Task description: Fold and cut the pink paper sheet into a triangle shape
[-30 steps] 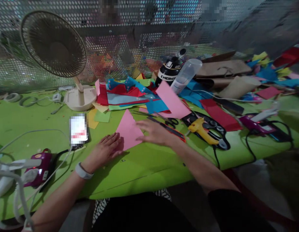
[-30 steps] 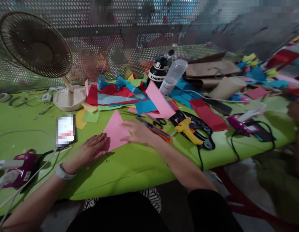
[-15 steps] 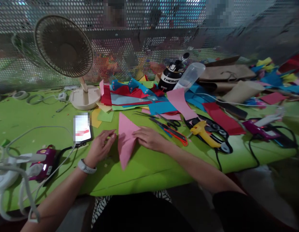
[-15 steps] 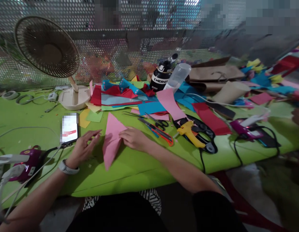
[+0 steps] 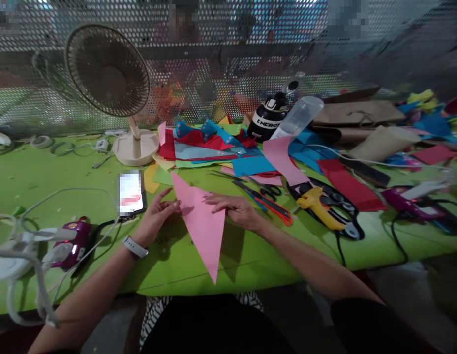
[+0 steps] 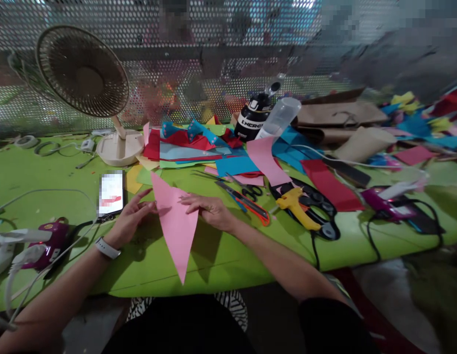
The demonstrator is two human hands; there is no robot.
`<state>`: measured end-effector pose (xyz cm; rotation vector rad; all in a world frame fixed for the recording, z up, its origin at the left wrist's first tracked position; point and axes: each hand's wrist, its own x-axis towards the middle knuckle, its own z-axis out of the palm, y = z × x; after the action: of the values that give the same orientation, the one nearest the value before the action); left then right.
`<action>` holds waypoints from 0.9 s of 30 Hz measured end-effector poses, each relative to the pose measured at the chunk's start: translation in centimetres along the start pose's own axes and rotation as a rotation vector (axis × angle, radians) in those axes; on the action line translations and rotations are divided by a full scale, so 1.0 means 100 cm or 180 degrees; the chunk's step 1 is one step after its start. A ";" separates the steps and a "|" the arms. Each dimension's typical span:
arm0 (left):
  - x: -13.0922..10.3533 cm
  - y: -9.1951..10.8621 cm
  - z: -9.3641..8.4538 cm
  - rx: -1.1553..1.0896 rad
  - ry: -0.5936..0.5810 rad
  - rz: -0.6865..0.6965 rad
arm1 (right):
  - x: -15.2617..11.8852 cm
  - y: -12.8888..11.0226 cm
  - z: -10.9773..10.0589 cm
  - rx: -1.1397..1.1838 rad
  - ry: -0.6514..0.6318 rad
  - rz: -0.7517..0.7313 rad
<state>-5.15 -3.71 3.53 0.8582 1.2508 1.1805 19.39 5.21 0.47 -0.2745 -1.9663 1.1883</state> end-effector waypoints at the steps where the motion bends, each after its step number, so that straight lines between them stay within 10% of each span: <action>1: 0.001 0.000 0.000 -0.0019 -0.0047 -0.0048 | 0.000 -0.001 0.001 0.0106 0.0025 0.0016; 13: 0.008 -0.007 -0.003 0.0069 0.0246 0.0033 | 0.002 -0.016 0.000 -0.2412 -0.1832 -0.0692; 27: 0.004 -0.009 0.001 0.0057 0.0180 0.0331 | -0.004 -0.015 0.009 -0.1630 -0.1222 -0.0906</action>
<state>-4.87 -3.52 2.57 0.9179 1.2770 1.2858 19.24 3.63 1.25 -0.0160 -2.5323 0.5684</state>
